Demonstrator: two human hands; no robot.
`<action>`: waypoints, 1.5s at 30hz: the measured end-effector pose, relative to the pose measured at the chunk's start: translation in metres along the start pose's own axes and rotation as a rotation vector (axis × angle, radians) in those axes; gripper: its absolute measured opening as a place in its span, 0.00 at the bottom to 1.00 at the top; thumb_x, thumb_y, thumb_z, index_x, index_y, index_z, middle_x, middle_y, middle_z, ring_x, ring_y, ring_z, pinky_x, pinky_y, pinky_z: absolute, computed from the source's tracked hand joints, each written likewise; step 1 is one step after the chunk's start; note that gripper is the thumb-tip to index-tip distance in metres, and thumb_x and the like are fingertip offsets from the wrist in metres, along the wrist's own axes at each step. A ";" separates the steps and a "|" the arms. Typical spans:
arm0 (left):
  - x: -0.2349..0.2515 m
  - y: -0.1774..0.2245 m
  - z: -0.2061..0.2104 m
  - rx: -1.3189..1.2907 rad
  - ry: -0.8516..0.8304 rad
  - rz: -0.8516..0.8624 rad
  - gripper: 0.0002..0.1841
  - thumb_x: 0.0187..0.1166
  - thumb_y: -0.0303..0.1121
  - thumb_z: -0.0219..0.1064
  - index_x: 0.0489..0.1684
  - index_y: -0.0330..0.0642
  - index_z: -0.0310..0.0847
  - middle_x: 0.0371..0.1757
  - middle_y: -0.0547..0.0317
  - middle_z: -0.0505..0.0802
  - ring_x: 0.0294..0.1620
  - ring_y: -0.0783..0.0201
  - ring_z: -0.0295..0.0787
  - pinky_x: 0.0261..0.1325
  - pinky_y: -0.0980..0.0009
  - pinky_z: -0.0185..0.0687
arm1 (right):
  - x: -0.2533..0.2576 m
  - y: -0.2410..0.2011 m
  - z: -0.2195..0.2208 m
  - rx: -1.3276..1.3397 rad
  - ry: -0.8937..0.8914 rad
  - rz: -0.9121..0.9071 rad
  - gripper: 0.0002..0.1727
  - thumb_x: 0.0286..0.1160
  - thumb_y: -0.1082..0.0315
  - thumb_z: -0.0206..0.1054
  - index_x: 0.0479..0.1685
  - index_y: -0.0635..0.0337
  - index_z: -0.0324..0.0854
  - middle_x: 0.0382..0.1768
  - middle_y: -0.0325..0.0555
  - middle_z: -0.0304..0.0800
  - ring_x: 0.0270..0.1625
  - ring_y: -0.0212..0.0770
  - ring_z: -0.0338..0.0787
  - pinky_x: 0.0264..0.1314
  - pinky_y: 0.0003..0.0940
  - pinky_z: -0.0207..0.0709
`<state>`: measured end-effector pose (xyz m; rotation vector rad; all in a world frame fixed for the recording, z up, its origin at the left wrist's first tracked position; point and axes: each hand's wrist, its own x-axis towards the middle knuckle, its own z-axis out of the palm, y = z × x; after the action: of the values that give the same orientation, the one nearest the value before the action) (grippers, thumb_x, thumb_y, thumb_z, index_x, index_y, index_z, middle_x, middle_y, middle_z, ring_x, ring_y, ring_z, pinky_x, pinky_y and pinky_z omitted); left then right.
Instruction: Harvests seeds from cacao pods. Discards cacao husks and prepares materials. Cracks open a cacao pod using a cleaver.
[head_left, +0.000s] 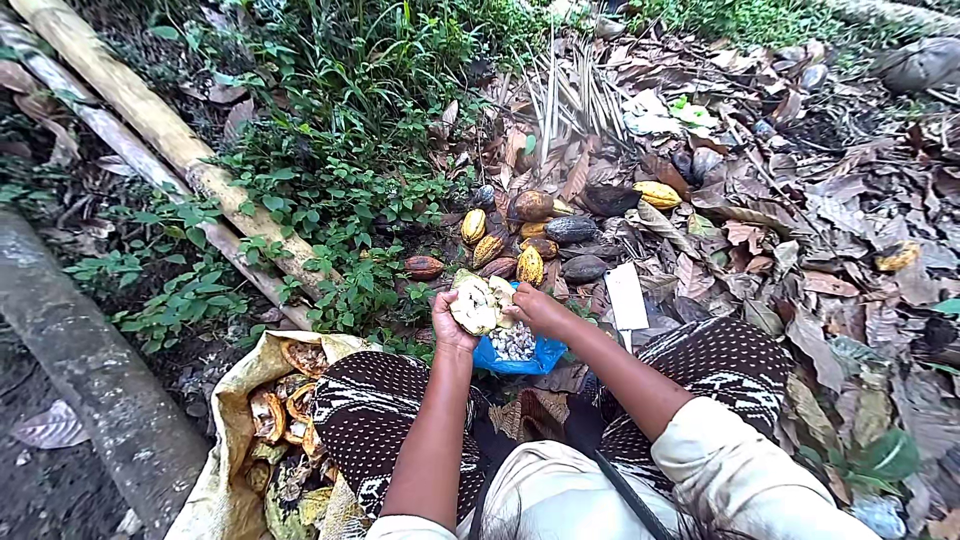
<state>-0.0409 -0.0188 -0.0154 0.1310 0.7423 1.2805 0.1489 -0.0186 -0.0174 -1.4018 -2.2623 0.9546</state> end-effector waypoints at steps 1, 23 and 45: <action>0.001 0.001 -0.001 -0.004 -0.006 0.007 0.18 0.81 0.46 0.49 0.51 0.45 0.79 0.48 0.47 0.92 0.45 0.52 0.93 0.42 0.53 0.90 | 0.000 0.002 0.000 0.015 0.034 -0.028 0.23 0.91 0.60 0.59 0.36 0.76 0.81 0.49 0.64 0.81 0.39 0.54 0.89 0.48 0.49 0.87; -0.014 -0.012 0.010 -0.003 -0.176 0.152 0.10 0.64 0.39 0.63 0.37 0.47 0.82 0.34 0.54 0.94 0.35 0.61 0.94 0.38 0.61 0.92 | 0.003 -0.023 -0.010 0.540 0.303 0.335 0.26 0.84 0.75 0.60 0.81 0.63 0.68 0.68 0.65 0.82 0.61 0.57 0.90 0.60 0.57 0.86; -0.039 0.002 0.052 0.372 0.223 -0.033 0.11 0.88 0.22 0.50 0.61 0.28 0.72 0.50 0.43 0.84 0.47 0.56 0.81 0.52 0.64 0.81 | 0.016 -0.222 -0.026 0.493 0.008 -0.377 0.34 0.90 0.65 0.49 0.95 0.57 0.49 0.91 0.53 0.60 0.83 0.44 0.76 0.81 0.42 0.76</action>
<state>-0.0164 -0.0372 0.0424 0.2781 1.1671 1.1256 0.0071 -0.0609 0.1514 -0.7390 -1.9899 1.2499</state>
